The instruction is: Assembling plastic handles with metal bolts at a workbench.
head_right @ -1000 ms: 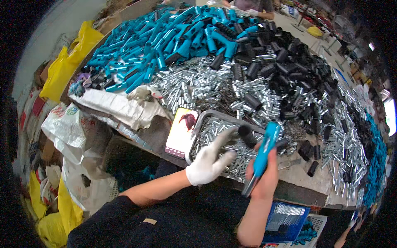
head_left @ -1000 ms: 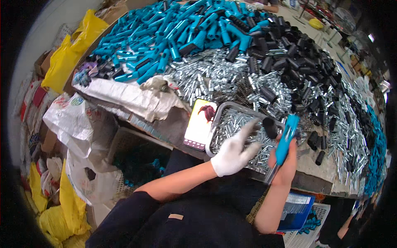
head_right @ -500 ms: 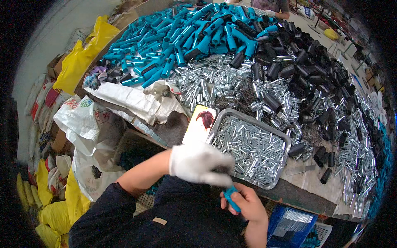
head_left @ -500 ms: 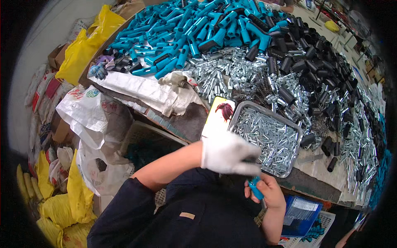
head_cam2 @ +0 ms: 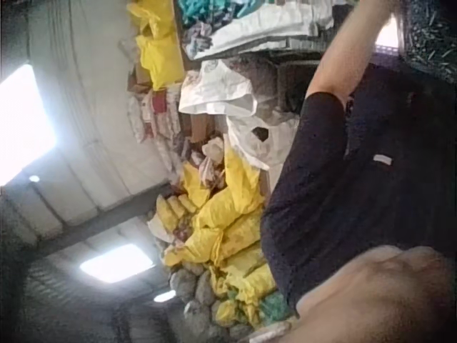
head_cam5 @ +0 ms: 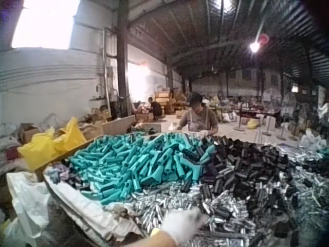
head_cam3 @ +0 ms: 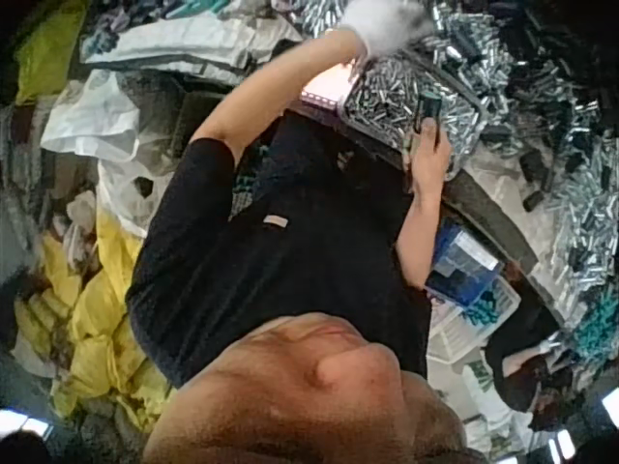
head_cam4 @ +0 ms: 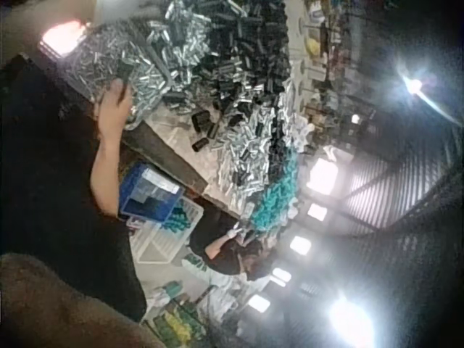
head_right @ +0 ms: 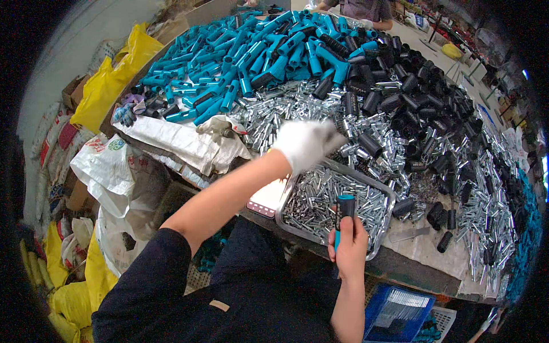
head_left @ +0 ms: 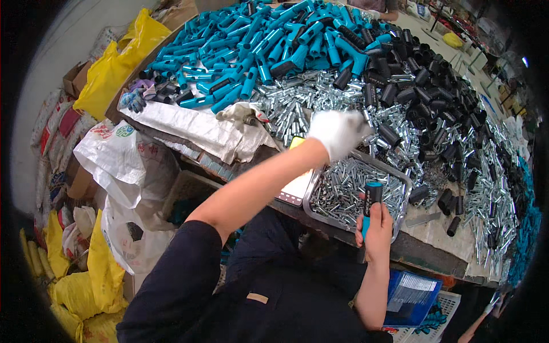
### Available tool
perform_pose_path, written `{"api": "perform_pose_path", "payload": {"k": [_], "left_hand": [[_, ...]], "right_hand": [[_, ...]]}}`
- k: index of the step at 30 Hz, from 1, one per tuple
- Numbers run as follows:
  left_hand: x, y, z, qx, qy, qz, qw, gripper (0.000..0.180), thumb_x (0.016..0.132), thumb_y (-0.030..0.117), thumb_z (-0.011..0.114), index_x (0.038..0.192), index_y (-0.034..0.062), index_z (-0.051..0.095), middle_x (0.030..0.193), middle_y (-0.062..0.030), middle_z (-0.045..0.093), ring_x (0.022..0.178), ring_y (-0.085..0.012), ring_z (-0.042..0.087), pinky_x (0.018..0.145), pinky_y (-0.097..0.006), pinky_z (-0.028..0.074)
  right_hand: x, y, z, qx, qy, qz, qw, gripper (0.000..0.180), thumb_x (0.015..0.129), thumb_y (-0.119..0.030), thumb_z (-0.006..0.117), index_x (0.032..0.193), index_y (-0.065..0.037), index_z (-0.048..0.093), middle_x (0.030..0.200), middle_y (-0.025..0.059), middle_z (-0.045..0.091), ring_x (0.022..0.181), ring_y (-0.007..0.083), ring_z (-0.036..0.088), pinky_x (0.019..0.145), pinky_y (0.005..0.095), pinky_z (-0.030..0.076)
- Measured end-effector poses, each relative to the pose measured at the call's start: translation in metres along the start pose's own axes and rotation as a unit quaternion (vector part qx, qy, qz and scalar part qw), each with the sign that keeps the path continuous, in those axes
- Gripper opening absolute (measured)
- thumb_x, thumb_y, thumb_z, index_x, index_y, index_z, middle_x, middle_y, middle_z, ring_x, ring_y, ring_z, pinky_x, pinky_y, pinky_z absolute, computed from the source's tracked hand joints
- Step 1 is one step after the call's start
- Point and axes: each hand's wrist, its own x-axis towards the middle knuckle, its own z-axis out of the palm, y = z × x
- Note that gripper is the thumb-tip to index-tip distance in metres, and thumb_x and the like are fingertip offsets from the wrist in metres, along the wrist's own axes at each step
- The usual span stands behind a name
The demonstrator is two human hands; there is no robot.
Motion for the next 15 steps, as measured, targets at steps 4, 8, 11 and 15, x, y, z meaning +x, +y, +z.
{"api": "perform_pose_path", "payload": {"k": [4,8,11,15], "left_hand": [[0.049,-0.071,0.039,0.123,-0.039,0.013,0.992,0.03,0.087,0.035,0.055,0.093,0.0086,0.067,0.089,-0.0178,0.068,0.086,-0.0356,0.066,0.078,-0.047,0.052],[0.053,-0.062,0.021,0.081,-0.054,0.004,0.995,0.028,0.086,0.032,0.055,0.092,0.0071,0.067,0.088,-0.0187,0.068,0.086,-0.0366,0.066,0.079,-0.047,0.051],[0.049,-0.048,0.0,-0.108,0.124,-0.003,0.986,0.033,0.087,0.034,0.057,0.092,0.0025,0.065,0.084,-0.0201,0.067,0.083,-0.0366,0.066,0.077,-0.042,0.052],[0.011,-0.001,0.004,-0.26,0.016,0.19,0.947,0.031,0.088,0.027,0.055,0.1,-0.001,0.061,0.08,-0.0177,0.065,0.071,-0.0312,0.067,0.07,-0.039,0.053]], "right_hand": [[0.002,0.009,0.0,0.006,-0.003,-0.011,1.0,0.043,0.103,-0.041,0.039,0.121,-0.006,0.055,0.059,0.0016,0.048,0.038,0.0074,0.04,0.034,0.0225,0.029],[0.005,0.013,-0.008,0.02,0.001,-0.011,1.0,0.043,0.103,-0.042,0.038,0.121,-0.006,0.055,0.059,0.002,0.048,0.038,0.0073,0.04,0.035,0.0226,0.03],[0.006,0.013,-0.007,0.025,-0.004,-0.009,1.0,0.044,0.102,-0.041,0.041,0.122,-0.005,0.054,0.059,0.0022,0.049,0.039,0.0078,0.041,0.036,0.0226,0.03],[0.004,0.012,-0.003,-0.012,-0.006,-0.022,1.0,0.043,0.101,-0.04,0.044,0.124,-0.004,0.054,0.06,0.0023,0.049,0.039,0.008,0.041,0.036,0.0225,0.03]]}}
